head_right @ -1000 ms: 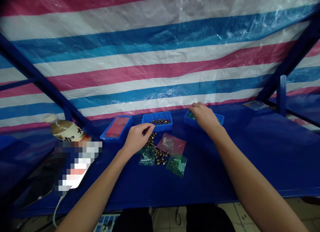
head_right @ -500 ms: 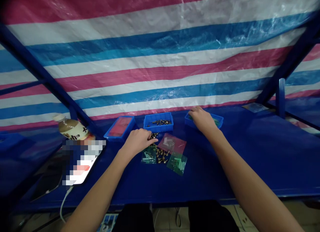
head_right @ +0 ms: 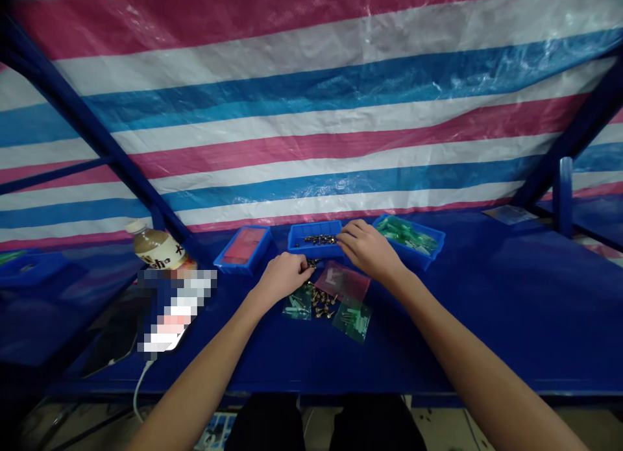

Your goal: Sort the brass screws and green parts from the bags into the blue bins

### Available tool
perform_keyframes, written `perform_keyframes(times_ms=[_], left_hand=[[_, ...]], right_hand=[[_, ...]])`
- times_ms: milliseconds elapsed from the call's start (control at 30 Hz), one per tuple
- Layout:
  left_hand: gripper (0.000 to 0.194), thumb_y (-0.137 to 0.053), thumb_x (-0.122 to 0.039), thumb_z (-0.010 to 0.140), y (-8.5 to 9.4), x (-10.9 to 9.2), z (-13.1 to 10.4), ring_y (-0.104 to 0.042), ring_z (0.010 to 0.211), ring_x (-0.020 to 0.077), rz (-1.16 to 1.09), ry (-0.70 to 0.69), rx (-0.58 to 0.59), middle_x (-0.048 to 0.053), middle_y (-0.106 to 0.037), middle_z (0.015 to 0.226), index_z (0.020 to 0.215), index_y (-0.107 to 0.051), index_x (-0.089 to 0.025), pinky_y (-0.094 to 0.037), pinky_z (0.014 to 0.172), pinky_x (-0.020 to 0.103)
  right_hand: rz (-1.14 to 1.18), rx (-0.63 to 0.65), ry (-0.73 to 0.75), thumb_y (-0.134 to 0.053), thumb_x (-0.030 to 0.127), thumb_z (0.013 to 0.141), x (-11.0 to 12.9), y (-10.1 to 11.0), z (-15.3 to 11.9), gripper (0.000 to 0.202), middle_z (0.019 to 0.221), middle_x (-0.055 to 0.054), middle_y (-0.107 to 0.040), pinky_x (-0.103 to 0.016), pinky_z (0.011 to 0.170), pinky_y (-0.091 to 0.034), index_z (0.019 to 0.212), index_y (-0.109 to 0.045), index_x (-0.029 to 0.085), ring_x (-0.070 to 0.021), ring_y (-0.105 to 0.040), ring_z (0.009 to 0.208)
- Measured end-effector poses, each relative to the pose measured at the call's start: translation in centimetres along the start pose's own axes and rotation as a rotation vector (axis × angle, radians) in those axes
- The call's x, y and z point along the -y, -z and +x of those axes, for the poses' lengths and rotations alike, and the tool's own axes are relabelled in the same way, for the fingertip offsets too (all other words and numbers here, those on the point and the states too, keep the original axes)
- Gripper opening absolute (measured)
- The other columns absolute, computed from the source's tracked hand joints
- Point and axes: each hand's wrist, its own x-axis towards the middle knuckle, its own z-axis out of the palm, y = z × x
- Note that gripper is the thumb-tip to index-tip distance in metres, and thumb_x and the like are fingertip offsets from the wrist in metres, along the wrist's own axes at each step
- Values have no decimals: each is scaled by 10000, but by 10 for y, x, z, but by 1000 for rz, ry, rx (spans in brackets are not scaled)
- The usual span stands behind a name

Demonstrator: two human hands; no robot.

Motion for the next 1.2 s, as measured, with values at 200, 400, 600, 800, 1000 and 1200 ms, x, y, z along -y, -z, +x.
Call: perform_keyframes(times_ms=[200,400,600,800,1000,1200], left_hand=[[265,-556,-391,881,8,1,2,-660,661,213,-201,-17,-107,54,-694,695,733,-658,-197,-450,587,286],[213,-593,-373,870,6,-6,5,-652,581,144,-754,-6,-165,25,-703,696,829,-659,-174,-474,548,227],[119,-652,-274,822,-6,-10,6,-680,647,144,-862,21,-303,28,-712,720,865,-675,-165,-518,595,219],[108,-656,-266,825,-8,-11,5,-658,664,127,-828,-74,-325,21,-716,793,889,-676,-182,-510,604,213],[179,-626,-241,850,-6,-13,3,-625,686,112,-794,-152,-330,18,-689,849,1013,-686,-198,-499,633,214],[150,-611,-275,870,2,-13,2,-599,674,111,-707,-156,-307,22,-676,875,965,-697,-197,-488,649,226]], right_hand=[[172,-35,1,-483,247,963,22,-12,1,239,1028,-103,-684,-409,894,-475,1066,-684,168,-259,-551,1024],[414,-82,-234,-501,312,960,34,-9,3,228,949,-68,-703,-329,752,-469,1019,-684,190,-207,-604,840],[599,78,-362,-460,388,969,48,-15,4,321,730,-18,-675,-270,583,-374,866,-682,181,-156,-567,630],[675,87,-416,-475,417,951,46,-17,3,324,728,-14,-670,-257,590,-370,847,-662,174,-151,-560,636],[695,103,-410,-464,426,948,40,-18,1,332,704,-7,-651,-261,579,-373,820,-645,178,-149,-549,618],[764,121,-399,-457,403,945,35,-20,1,314,739,-23,-664,-270,609,-420,819,-641,181,-161,-574,655]])
